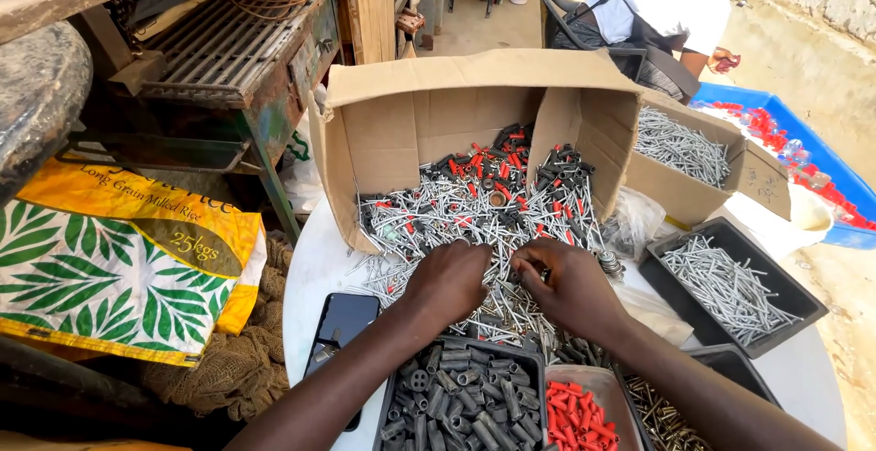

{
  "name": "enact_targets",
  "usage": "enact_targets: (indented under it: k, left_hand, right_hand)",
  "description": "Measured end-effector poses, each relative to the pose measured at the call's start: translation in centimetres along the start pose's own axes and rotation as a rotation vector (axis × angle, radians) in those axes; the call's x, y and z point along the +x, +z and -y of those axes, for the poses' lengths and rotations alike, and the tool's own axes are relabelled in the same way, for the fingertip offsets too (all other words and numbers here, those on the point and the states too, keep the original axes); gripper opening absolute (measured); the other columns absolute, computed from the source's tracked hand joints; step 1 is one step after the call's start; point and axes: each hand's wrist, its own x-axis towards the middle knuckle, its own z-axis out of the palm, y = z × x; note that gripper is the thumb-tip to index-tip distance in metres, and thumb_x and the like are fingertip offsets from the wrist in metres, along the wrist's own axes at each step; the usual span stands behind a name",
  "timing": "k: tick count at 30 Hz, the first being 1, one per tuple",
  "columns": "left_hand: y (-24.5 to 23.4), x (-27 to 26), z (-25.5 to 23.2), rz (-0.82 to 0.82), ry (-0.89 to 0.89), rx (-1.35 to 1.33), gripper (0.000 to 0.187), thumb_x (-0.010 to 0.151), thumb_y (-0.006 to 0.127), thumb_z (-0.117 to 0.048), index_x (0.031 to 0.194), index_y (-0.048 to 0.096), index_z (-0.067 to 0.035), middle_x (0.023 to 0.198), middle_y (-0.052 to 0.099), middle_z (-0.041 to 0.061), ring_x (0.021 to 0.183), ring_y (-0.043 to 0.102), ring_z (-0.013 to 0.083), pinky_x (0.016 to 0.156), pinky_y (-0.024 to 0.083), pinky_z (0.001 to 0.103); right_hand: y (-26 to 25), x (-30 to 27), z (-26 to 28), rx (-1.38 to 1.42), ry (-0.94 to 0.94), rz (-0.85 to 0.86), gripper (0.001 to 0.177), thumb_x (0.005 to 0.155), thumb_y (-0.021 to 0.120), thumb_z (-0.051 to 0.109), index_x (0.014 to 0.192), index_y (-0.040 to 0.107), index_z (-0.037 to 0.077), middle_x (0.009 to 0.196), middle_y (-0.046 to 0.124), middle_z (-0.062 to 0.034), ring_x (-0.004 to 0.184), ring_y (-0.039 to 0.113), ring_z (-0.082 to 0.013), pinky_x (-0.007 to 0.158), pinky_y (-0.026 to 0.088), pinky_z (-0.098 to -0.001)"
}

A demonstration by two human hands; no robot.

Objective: Sorting metal nails and plastic wall plugs from a bulk container into separate bins

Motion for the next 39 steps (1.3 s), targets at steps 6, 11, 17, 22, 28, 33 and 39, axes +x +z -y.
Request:
enact_targets:
  k: [6,11,17,22,28,33,39]
  left_hand:
    - [-2.2,-1.1,0.2,-0.055,-0.019,-0.159,0.019,0.082,0.070,-0.009,0.101,0.072,-0.007,0.093,0.071,0.025,0.100,0.070,0.0524,0.088,0.055,0.059]
    - [-3.1,-1.2,0.5,-0.126,0.007,-0.390,0.016,0.080,0.074,-0.010,0.096,0.071,-0.007,0.086,0.072,0.016,0.090,0.071,0.0440,0.080,0.055,0.053]
    - [-2.3,0.0,1.3,-0.215,0.013,-0.797,0.015,0.080,0.082,-0.007,0.094,0.077,-0.009,0.081,0.074,0.007,0.074,0.075,0.0162,0.071,0.058,0.030]
    - [-2.3,-0.2,0.3,-0.255,0.025,-0.868,0.014,0.082,0.082,-0.005,0.094,0.076,-0.003,0.081,0.075,0.013,0.075,0.077,0.0218,0.068,0.062,0.031]
    - [-2.7,-0.6,-0.7,-0.213,0.010,-0.878,0.013,0.083,0.081,-0.005,0.095,0.077,-0.002,0.082,0.074,0.014,0.072,0.077,0.0201,0.066,0.065,0.030]
    - [-2.0,-0.3,-1.1,-0.216,0.048,-1.084,0.020,0.087,0.079,-0.005,0.102,0.073,0.008,0.085,0.071,0.021,0.075,0.078,0.0284,0.070,0.067,0.035]
    - [-1.3,-0.5,-0.9,-0.234,0.050,-0.959,0.015,0.088,0.077,-0.004,0.101,0.075,0.003,0.088,0.073,0.019,0.081,0.077,0.0222,0.074,0.066,0.032]
  right_hand:
    - [0.4,0.1,-0.8,0.130,0.053,-0.050,0.017,0.093,0.066,0.014,0.097,0.080,0.007,0.079,0.076,-0.0155,0.070,0.075,-0.0289,0.061,0.058,-0.0374]
    - [0.2,0.3,0.1,0.181,0.094,-0.058,0.017,0.096,0.065,0.013,0.100,0.081,0.007,0.071,0.071,-0.0164,0.062,0.065,-0.0198,0.057,0.054,-0.0333]
    - [0.0,0.4,0.3,0.325,0.152,-0.047,0.019,0.097,0.065,0.009,0.106,0.080,0.002,0.076,0.075,-0.0196,0.071,0.068,-0.0197,0.064,0.059,-0.0339]
    - [0.0,0.1,-0.2,0.375,0.167,0.022,0.025,0.097,0.067,0.013,0.116,0.078,0.002,0.087,0.080,-0.0206,0.075,0.071,-0.0195,0.071,0.061,-0.0337]
    - [1.0,-0.1,-1.6,0.528,0.094,0.115,0.032,0.092,0.071,0.004,0.122,0.071,-0.004,0.098,0.081,-0.0168,0.088,0.072,-0.0151,0.079,0.061,-0.0289]
    - [1.6,0.1,-2.6,0.718,0.106,0.130,0.022,0.093,0.068,-0.001,0.114,0.069,-0.008,0.086,0.079,-0.0177,0.074,0.074,-0.0161,0.064,0.065,-0.0278]
    - [1.6,-0.2,-3.1,0.576,0.093,0.088,0.025,0.094,0.065,-0.002,0.118,0.071,-0.006,0.084,0.079,-0.0184,0.070,0.074,-0.0163,0.062,0.066,-0.0269]
